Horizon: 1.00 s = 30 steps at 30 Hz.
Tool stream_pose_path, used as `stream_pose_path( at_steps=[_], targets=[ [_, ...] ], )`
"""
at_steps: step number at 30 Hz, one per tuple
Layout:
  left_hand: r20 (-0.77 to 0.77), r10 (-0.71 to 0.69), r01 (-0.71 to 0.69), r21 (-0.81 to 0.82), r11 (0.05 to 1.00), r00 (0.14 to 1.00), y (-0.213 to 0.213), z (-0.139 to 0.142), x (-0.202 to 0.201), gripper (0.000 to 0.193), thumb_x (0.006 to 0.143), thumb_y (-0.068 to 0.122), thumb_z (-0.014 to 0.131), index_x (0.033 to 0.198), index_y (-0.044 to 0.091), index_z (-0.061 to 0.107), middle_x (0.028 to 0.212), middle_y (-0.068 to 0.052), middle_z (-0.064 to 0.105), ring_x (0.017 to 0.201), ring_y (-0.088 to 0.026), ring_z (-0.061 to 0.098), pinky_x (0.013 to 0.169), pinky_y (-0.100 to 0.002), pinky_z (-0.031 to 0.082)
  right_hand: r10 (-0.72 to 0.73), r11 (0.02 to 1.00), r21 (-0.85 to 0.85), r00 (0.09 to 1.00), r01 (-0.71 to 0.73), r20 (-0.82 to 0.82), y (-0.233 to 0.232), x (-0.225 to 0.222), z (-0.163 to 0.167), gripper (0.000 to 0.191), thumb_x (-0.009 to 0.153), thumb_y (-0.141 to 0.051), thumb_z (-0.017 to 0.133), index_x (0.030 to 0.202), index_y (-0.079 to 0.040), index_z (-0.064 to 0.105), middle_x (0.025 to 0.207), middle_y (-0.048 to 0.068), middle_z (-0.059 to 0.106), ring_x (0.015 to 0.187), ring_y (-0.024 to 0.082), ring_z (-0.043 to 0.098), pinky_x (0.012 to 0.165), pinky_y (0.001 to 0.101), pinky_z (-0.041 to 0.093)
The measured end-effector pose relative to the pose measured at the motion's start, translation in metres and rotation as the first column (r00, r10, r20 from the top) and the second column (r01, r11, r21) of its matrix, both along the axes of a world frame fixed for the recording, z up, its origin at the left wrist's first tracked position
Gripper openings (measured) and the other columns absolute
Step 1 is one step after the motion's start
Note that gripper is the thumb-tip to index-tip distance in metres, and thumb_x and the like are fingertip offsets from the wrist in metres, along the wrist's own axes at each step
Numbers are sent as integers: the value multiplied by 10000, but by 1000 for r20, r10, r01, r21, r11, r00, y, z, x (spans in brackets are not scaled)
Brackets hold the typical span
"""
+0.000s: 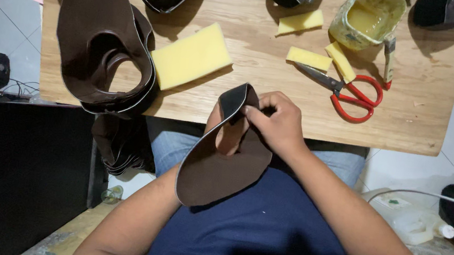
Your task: The person sits at a workbench assembling shoe uppers, pressing yellow foam padding pieces into the inside of brown fabric uppers and folding the edges over the foam. They work on one upper at a time, briefly trim a piece with scissors, and set finished uppers on the table with others.
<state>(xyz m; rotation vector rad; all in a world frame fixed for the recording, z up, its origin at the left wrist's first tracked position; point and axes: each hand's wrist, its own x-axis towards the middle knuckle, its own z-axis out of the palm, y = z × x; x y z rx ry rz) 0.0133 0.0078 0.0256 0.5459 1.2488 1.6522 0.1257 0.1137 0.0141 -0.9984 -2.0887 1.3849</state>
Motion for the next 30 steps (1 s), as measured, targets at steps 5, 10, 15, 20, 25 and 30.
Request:
stream_pose_path(
  at_steps=[5, 10, 15, 20, 25, 30],
  targets=[
    [-322, -31, 33, 1, 999, 946, -4, -21, -9, 238, 966, 171, 698, 1104, 11, 588, 962, -17, 622, 887, -91, 578, 769, -274, 516, -48, 997, 58, 998, 46, 28, 4, 1, 5, 271, 799, -178, 851, 829, -32, 625, 777, 73, 670, 719, 175, 631, 681, 293, 525],
    [-15, 75, -77, -232, 970, 997, -4, 0, -18, 386, 1030, 332, 624, 1209, -8, 662, 931, -53, 638, 805, -130, 549, 700, -285, 463, 52, 995, 82, 986, -65, 157, 9, 7, 12, 336, 805, -206, 843, 934, -24, 591, 821, 94, 688, 733, 191, 668, 699, 320, 540],
    [50, 31, -20, -201, 979, 998, -17, 27, -21, 395, 1007, 419, 503, 1173, 71, 586, 1009, 18, 668, 906, -75, 681, 799, -238, 580, 152, 980, 126, 988, -156, 40, 9, 6, 17, 369, 829, -183, 796, 1072, -5, 582, 932, 98, 698, 839, 198, 701, 764, 324, 549],
    [121, 78, -58, -160, 985, 990, -6, 14, -14, 384, 1109, 378, 576, 1105, -5, 609, 870, -48, 560, 735, -96, 498, 630, -243, 408, 150, 989, -37, 975, -146, 163, 7, 5, 22, 205, 887, -195, 782, 962, -16, 717, 832, 111, 724, 768, 186, 678, 737, 325, 539],
    [159, 53, -36, -112, 993, 986, -8, 8, -14, 364, 1111, 356, 571, 1125, -5, 615, 881, -47, 576, 742, -101, 517, 636, -249, 425, 199, 979, -52, 980, -199, -3, 8, 2, 25, 164, 910, -158, 702, 1000, -20, 702, 852, 81, 738, 784, 120, 676, 736, 294, 538],
    [87, 37, -26, -123, 992, 996, -14, 11, -18, 345, 1112, 333, 566, 1144, -6, 621, 892, -46, 592, 748, -105, 536, 642, -254, 442, 122, 991, -80, 978, -110, 170, 6, 1, 20, 194, 909, -207, 738, 945, -17, 717, 795, 94, 728, 717, 135, 660, 693, 305, 533]
  ],
)
